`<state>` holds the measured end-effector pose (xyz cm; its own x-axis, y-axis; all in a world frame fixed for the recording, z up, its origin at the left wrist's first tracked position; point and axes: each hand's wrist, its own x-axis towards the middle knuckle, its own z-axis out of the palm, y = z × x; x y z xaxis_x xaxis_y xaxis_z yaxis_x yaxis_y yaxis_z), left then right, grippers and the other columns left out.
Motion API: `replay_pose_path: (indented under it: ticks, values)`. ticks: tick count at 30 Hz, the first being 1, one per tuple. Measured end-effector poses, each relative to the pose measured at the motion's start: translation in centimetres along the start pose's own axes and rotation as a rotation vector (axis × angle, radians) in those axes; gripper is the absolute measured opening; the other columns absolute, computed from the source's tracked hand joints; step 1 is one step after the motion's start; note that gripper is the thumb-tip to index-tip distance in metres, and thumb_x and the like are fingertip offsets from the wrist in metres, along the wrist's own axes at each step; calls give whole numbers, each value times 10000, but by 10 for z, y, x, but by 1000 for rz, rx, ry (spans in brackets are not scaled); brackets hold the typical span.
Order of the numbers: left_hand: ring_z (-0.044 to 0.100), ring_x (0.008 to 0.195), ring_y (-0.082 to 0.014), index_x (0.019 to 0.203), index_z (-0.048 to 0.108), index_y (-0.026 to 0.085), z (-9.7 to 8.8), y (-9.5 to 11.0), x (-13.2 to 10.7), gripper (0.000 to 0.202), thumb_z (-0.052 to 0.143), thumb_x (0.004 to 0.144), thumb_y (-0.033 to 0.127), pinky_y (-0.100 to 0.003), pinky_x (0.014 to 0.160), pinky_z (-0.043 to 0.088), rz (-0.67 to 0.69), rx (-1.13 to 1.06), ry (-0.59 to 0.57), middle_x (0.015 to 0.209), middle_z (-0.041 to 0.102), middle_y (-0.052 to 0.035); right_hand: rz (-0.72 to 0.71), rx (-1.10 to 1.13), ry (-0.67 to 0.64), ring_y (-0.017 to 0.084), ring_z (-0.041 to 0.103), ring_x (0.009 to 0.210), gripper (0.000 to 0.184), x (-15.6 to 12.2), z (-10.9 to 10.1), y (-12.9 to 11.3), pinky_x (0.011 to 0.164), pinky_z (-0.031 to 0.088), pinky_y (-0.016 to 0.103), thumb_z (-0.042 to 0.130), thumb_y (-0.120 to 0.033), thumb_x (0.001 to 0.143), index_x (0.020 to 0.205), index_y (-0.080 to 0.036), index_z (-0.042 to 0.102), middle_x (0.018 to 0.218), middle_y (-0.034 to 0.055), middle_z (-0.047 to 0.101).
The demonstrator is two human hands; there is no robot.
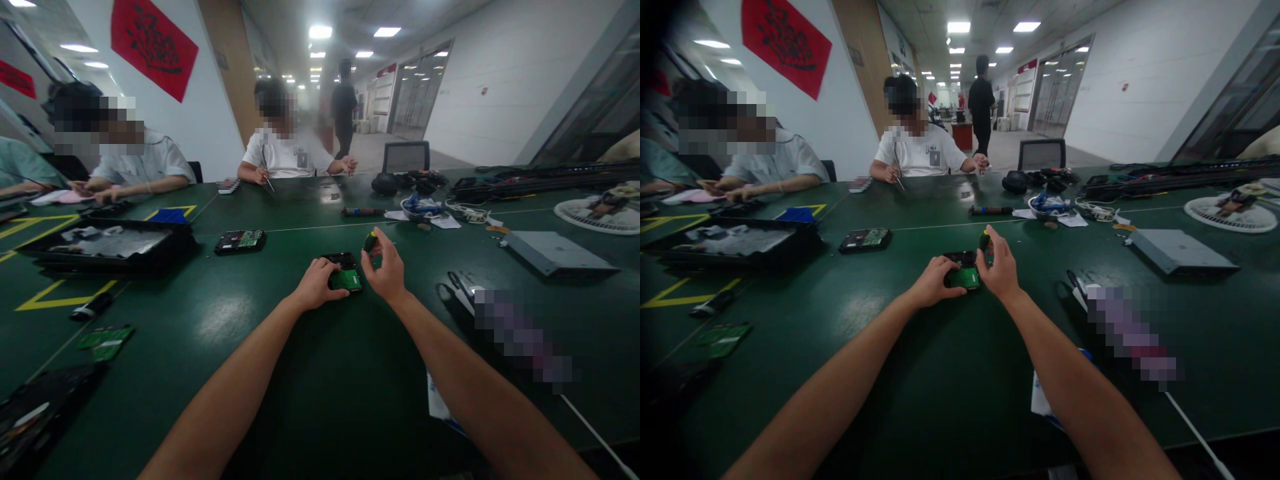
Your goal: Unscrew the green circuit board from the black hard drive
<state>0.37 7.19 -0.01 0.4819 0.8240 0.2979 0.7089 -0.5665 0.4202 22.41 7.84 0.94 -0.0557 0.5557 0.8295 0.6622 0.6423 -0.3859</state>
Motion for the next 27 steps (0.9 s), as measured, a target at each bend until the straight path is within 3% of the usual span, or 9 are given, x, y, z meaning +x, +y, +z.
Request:
replay_pose_path:
  ticks: [10, 18, 23, 27]
  values:
    - [507, 1099, -318, 1208, 625, 201, -1, 0, 0, 650, 795, 706, 576, -460, 944, 478, -6, -15, -5, 1171, 563, -109, -20, 8, -35, 242, 662, 975, 643, 2, 0, -5, 869, 607, 470, 540, -279, 951, 1545, -286, 294, 1340, 115, 584]
    - [515, 1101, -323, 1200, 631, 212, 0, 1, 0, 643, 811, 690, 560, -466, 934, 484, -17, -24, 4, 1163, 568, -108, -8, -4, -29, 251, 655, 979, 625, 4, -1, -6, 845, 615, 469, 567, -337, 946, 1524, -283, 334, 1266, 112, 616]
    - [514, 1103, -323, 1197, 631, 212, -1, 0, 0, 638, 809, 692, 559, -463, 930, 491, -13, -26, 2, 1160, 571, -109, -7, 8, -30, 251, 666, 1052, 546, 5, -3, -9, 952, 575, 483, 494, -322, 990, 1517, -284, 353, 1347, 112, 600]
    - [514, 1095, -323, 1195, 636, 205, -2, 0, 0, 645, 806, 689, 566, -471, 938, 490, -12, -19, 1, 1153, 571, -109, 10, 19, -55, 236, 676, 1028, 501, 9, -4, -12, 948, 574, 463, 477, -318, 1003, 1496, -284, 392, 1331, 100, 609]
